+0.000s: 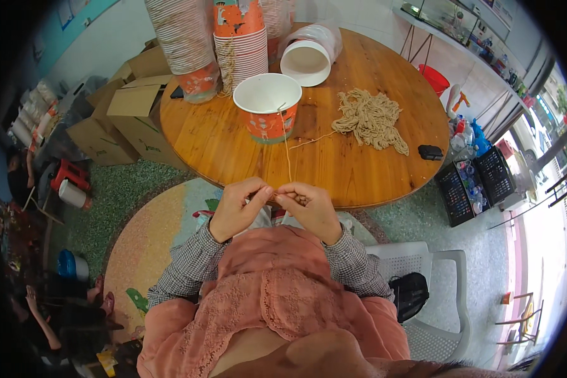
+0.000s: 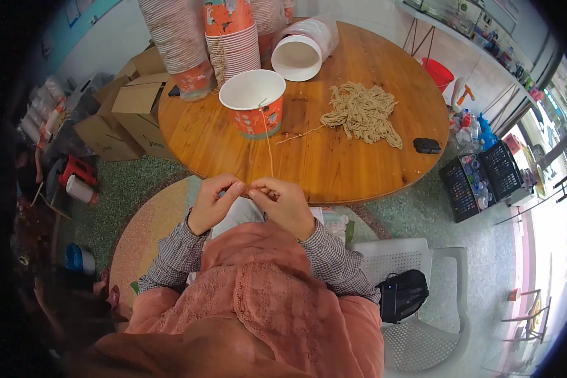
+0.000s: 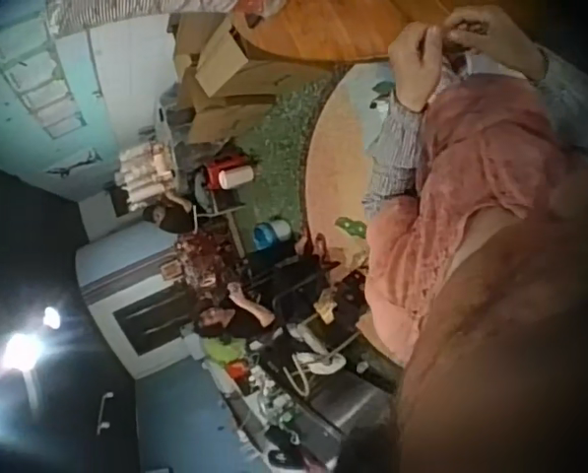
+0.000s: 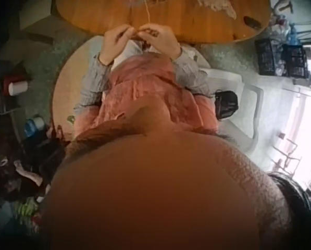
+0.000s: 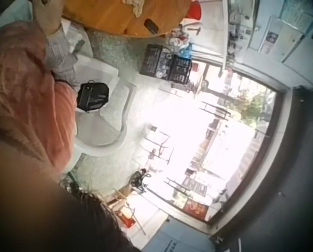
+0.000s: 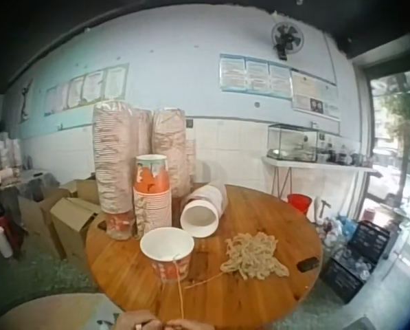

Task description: Attaching string handles or decorations onto paper cups.

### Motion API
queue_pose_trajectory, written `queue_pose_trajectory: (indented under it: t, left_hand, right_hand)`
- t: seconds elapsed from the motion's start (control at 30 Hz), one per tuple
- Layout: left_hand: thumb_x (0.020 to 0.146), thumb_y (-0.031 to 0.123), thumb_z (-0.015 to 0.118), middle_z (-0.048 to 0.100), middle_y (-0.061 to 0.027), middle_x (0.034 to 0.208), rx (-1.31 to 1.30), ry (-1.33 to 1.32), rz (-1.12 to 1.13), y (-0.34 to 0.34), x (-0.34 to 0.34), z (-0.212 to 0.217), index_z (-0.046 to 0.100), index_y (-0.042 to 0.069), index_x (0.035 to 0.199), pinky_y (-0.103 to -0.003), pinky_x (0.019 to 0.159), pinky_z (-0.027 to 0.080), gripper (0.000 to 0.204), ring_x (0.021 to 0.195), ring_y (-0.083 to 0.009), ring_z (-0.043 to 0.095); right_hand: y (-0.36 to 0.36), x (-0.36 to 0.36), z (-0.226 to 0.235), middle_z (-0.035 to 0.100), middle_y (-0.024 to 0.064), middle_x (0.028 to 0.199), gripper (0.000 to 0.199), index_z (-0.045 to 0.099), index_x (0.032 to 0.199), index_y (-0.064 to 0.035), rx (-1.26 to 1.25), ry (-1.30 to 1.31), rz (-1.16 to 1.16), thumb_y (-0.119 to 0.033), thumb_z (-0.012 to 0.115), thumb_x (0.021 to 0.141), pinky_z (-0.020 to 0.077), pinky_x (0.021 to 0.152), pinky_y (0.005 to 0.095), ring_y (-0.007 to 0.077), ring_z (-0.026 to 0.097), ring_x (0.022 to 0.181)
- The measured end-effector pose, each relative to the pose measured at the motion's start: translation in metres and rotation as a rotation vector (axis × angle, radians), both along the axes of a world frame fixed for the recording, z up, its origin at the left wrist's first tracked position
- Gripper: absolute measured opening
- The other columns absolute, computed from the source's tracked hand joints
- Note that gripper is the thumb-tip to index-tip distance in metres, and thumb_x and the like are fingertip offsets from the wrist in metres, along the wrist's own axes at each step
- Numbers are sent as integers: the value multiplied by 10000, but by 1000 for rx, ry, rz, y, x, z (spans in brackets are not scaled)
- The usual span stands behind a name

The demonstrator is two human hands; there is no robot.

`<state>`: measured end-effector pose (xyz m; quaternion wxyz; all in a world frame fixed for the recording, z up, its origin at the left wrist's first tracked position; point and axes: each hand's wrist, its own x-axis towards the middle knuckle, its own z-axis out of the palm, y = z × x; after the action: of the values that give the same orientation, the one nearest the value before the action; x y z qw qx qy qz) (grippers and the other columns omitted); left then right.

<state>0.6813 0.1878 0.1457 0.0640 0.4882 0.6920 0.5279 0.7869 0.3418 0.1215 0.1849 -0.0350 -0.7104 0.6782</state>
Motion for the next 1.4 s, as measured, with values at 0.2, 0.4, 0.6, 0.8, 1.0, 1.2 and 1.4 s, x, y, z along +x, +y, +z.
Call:
queue_pose_trajectory:
  t: [0.2, 0.4, 0.6, 0.8, 1.0, 1.2, 1.4]
  left_hand:
    - [905, 100, 576, 595, -66, 790, 106, -97, 125, 24, -59, -8, 614, -19, 896, -247, 567, 410, 126, 633, -98, 512]
    - [863, 79, 623, 623, -94, 943, 152, 130, 174, 64, -121, 0, 587, 6, 1096, -270, 566, 463, 247, 614, -150, 542]
    - [854, 59, 615, 624, -122, 984, 131, 262, 179, 76, -151, -9, 598, 28, 1103, -302, 619, 503, 251, 707, -225, 616]
    - [821, 52, 659, 630, -123, 931, 137, 369, 169, 76, -168, -11, 651, 14, 970, -320, 653, 511, 154, 758, -264, 628]
    - [794, 53, 686, 624, -113, 880, 163, 345, 174, 69, -165, -12, 662, 22, 923, -354, 694, 503, 135, 815, -294, 617]
    - [722, 55, 737, 617, -113, 894, 209, 493, 0, 11, -100, -4, 667, 23, 894, -353, 640, 498, 188, 757, -288, 608]
    - [706, 60, 749, 621, -106, 909, 150, 623, -170, -81, -12, -15, 669, 7, 904, -333, 560, 475, 219, 671, -232, 595]
  right_hand:
    - [26, 2, 14, 595, -42, 682, 110, 654, 934, -35, -143, -68, -221, -132, 652, 882, 396, 480, 153, 8, 516, 566]
    - [43, -11, 15, 564, -36, 637, 114, 632, 942, 0, -236, -7, -334, -102, 634, 894, 317, 401, 161, 3, 440, 467]
    - [49, -36, 15, 577, -30, 641, 122, 636, 949, 17, -224, -56, -436, -93, 633, 895, 327, 407, 169, 10, 452, 462]
    - [72, -30, 21, 671, 47, 809, 122, 648, 966, 20, -173, -69, -523, -77, 616, 899, 383, 422, 175, 41, 512, 483]
    - [66, -2, 27, 614, 74, 728, 136, 584, 1023, 0, -582, 71, -481, -97, 520, 952, 436, 444, 223, 123, 577, 530]
    - [68, 45, 51, 530, 50, 685, 125, 549, 1030, -2, -480, 245, -412, -91, 502, 955, 403, 470, 241, 120, 492, 520]
    - [20, 72, 66, 589, 45, 747, 104, 592, 993, 24, 69, 55, -453, -5, 542, 907, 427, 559, 195, 82, 543, 632]
